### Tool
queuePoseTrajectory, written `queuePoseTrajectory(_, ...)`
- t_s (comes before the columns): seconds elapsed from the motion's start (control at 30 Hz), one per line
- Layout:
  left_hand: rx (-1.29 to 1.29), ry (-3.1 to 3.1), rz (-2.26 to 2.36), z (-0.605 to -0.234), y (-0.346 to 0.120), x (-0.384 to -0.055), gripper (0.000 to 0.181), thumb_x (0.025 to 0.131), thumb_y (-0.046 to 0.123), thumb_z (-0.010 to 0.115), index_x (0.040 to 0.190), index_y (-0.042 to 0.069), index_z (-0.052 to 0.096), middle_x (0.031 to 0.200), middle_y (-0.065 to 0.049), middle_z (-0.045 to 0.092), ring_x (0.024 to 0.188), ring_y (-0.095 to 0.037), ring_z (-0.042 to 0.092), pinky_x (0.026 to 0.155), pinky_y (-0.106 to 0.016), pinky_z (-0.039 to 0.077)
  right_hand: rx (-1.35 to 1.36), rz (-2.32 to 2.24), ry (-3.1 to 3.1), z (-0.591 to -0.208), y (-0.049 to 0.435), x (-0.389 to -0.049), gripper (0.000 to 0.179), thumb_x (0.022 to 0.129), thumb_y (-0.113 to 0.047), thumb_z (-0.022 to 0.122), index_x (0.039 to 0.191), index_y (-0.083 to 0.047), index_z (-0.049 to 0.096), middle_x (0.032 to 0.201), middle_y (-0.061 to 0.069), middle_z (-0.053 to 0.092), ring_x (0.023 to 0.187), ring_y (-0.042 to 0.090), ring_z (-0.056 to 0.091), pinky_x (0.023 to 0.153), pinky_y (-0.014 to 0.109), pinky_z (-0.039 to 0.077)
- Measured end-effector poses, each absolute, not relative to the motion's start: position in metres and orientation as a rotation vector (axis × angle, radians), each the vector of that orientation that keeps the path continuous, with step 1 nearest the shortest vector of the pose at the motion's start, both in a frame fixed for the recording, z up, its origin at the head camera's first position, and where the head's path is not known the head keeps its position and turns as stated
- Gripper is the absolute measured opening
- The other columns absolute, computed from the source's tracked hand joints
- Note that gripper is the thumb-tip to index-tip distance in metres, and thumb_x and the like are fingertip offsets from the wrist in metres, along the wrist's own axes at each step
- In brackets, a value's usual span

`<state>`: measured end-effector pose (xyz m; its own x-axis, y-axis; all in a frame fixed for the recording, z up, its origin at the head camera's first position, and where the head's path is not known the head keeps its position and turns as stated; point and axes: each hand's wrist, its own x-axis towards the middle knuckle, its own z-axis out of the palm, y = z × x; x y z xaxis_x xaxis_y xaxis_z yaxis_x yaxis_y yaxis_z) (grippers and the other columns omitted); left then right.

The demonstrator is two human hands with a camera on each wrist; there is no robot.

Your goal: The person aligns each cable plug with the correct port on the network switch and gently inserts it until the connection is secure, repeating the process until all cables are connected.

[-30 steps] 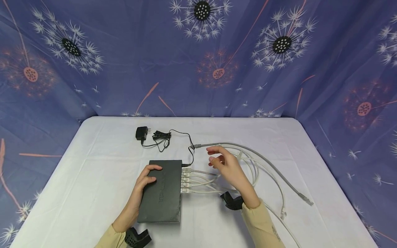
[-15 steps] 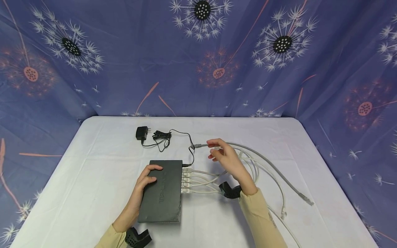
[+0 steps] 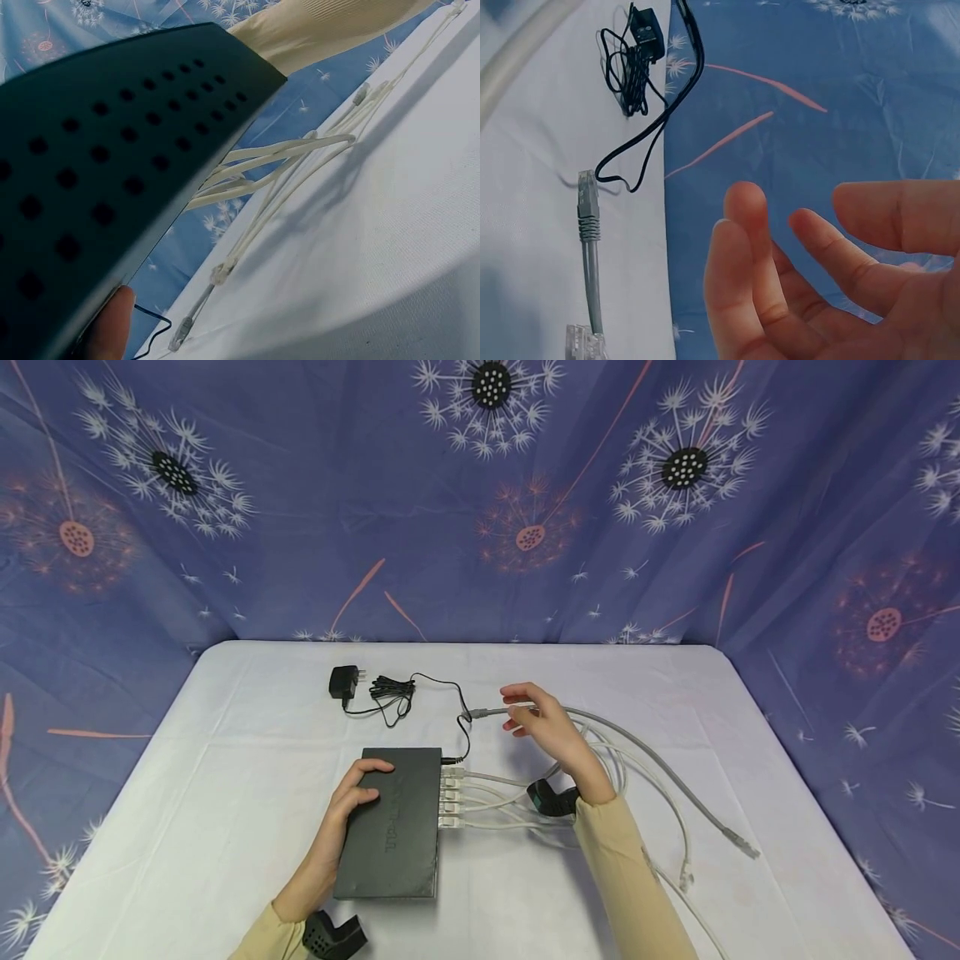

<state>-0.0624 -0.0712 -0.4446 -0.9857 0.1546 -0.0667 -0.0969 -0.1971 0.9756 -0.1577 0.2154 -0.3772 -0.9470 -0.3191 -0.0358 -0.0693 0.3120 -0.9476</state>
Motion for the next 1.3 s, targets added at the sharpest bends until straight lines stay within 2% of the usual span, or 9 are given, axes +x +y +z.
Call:
queuePoseTrajectory(0.3,0.074,1.877,2.316,-0.446,-0.071,-0.062,0.034,0.090,0.013,0.041,0.122,0.005,0.051,0.121,-0.012,0.045,0.104,-0.028,0.041,0.089,-0.039,0.033,-0.294,-1.692,2.273,-0.388,0.215,-0.173,0.040,0.099,-0.008,0.043,0.135,0.009,0.041,0.130,0.027,0.045,0.098,0.036,0.060,0.085,0.042,0.048)
queuePoseTrajectory(0.5,0.066,1.860,2.318,-0.445,-0.071,-0.062,0.034,0.091,0.013,0.040,0.122,0.005,0.051,0.120,-0.013,0.045,0.103,-0.028,0.042,0.088,-0.038,0.035,-0.294,-1.693,2.212,-0.395,0.215,-0.181,0.041,0.100,-0.008,0.040,0.136,0.011,0.038,0.134,0.033,0.039,0.103,0.041,0.056,0.087,0.041,0.047)
queuePoseTrajectory(0.97,0.073,1.866,2.318,-0.446,-0.070,-0.061,0.034,0.090,0.012,0.041,0.121,0.004,0.051,0.124,-0.013,0.044,0.109,-0.029,0.041,0.093,-0.040,0.029,-0.242,-1.663,2.133,-0.415,0.217,-0.198,0.044,0.101,-0.009,0.038,0.140,0.010,0.034,0.138,0.032,0.036,0.097,0.023,0.061,0.085,0.036,0.047)
queuePoseTrajectory(1.3,0.074,1.857,2.307,-0.446,-0.070,-0.060,0.035,0.091,0.014,0.041,0.123,0.005,0.051,0.123,-0.014,0.044,0.106,-0.029,0.042,0.090,-0.040,0.033,-0.204,-1.672,2.080,-0.428,0.217,-0.210,0.045,0.101,-0.009,0.038,0.141,0.009,0.032,0.139,0.030,0.037,0.100,0.027,0.060,0.089,0.040,0.046)
